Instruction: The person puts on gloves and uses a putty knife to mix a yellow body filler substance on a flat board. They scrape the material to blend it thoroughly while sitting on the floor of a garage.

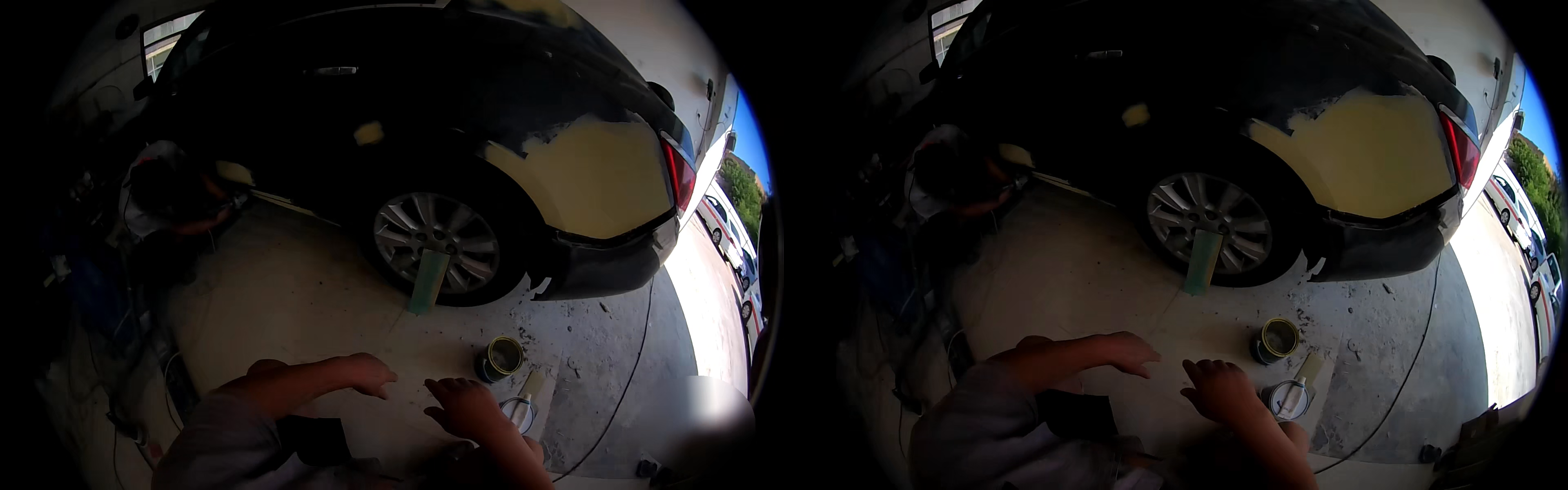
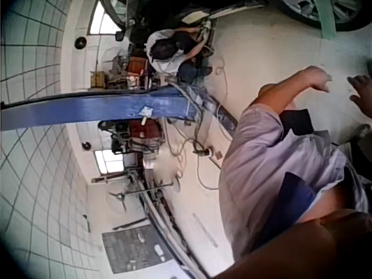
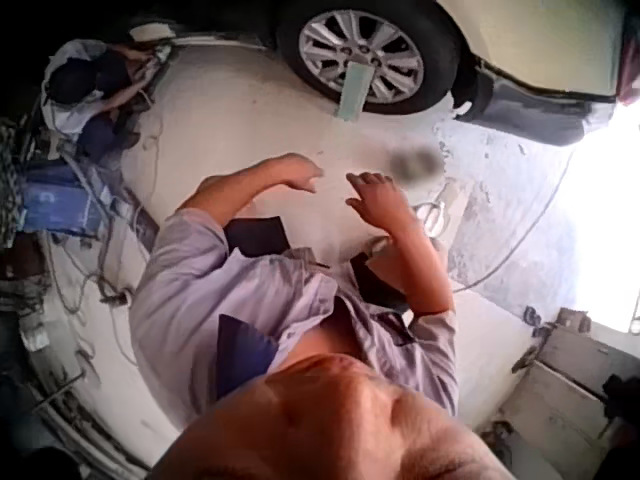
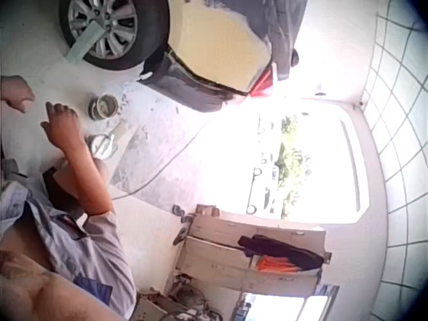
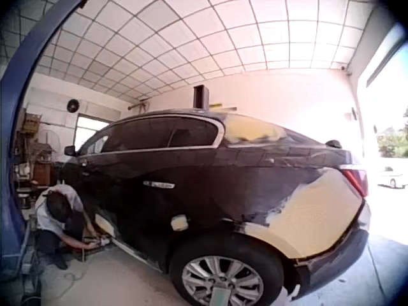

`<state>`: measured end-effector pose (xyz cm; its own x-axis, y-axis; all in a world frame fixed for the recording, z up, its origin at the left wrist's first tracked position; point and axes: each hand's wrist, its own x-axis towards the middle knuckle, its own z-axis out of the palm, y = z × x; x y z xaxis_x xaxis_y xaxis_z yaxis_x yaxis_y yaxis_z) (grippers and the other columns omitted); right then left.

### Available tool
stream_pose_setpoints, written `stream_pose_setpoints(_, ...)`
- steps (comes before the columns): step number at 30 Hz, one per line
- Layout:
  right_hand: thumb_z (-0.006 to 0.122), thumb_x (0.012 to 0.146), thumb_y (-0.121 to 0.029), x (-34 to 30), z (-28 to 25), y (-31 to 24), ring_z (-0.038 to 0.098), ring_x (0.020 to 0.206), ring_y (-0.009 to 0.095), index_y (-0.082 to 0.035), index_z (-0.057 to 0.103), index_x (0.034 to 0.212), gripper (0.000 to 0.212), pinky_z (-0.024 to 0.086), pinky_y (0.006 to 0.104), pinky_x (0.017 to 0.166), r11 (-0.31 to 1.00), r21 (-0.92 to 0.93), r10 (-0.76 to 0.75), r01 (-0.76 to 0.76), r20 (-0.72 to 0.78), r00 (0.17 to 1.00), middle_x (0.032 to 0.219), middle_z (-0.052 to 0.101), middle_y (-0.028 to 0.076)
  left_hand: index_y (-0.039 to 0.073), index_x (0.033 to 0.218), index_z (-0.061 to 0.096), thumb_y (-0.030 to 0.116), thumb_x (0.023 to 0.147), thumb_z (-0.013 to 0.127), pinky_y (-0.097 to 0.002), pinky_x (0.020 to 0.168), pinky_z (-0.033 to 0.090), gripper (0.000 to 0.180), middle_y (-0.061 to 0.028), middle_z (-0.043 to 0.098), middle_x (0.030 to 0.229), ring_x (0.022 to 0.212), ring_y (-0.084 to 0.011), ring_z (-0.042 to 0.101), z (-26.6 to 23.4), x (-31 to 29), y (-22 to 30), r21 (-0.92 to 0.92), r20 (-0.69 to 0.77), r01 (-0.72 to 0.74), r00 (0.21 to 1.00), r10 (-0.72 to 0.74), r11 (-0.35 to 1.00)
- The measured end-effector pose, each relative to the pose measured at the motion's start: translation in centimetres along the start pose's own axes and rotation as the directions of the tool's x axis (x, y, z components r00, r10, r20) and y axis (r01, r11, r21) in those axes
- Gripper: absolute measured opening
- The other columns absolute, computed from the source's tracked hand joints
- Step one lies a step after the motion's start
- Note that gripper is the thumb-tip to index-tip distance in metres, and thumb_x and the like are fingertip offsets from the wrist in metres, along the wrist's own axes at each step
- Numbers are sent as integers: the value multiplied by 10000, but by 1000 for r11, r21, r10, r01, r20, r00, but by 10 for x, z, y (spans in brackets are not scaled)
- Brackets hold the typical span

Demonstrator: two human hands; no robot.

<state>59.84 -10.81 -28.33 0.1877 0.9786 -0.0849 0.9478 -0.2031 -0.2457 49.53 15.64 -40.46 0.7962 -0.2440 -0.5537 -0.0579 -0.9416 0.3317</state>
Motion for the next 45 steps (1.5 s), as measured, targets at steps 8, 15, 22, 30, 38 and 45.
stream_pose_setpoints(8,742,907,-324,48,78,19,716,951,360,-87,693,1249,419,570,470,855,931,364,25,-14,-25,999,1034,745,155,69,1335,579,416,906,726,-413,902,507,571,-86,644,1106,1073,-271,645,14,-46,40,42,-1,-253,967,253,967)
stream_pose_setpoints(15,717,919,-282,87,70,20,697,1003,386,-48,622,1353,502,560,495,886,894,438,27,-94,157,987,1154,714,177,65,1280,594,419,883,750,-420,857,525,554,-91,657,1055,1025,-280,664,22,-17,-9,-59,16,-192,981,193,980)
stream_pose_setpoints(22,621,1007,-382,91,135,31,692,1073,410,-110,672,1315,414,585,495,859,737,464,407,-492,278,870,1229,715,196,55,1201,620,328,958,625,-502,832,580,366,-150,703,1088,1029,-366,698,96,-6,-71,-144,67,85,995,-76,986)
stream_pose_setpoints(30,682,939,-388,-32,40,53,720,1030,341,-165,739,1213,357,577,454,892,582,490,561,-650,338,756,1130,759,115,101,1360,649,413,955,679,-446,1028,530,512,-155,689,1310,1221,-335,635,-171,-134,-8,-371,-305,-210,948,95,905)
stream_pose_setpoints(38,727,950,-226,47,-453,189,746,885,304,-68,767,1108,227,590,371,777,586,675,796,-448,-377,473,1040,769,139,43,1180,700,203,868,762,-440,1044,517,355,-132,675,1283,1247,-319,612,-706,-59,47,329,-818,-389,338,465,861)
stream_pose_setpoints(45,691,978,-136,162,-731,437,715,829,158,-13,738,1109,186,550,296,776,785,615,610,-75,-745,270,972,750,118,46,1218,682,219,880,749,-433,1164,439,385,-129,661,1352,1324,-298,583,-895,69,76,671,-615,-269,319,721,691)
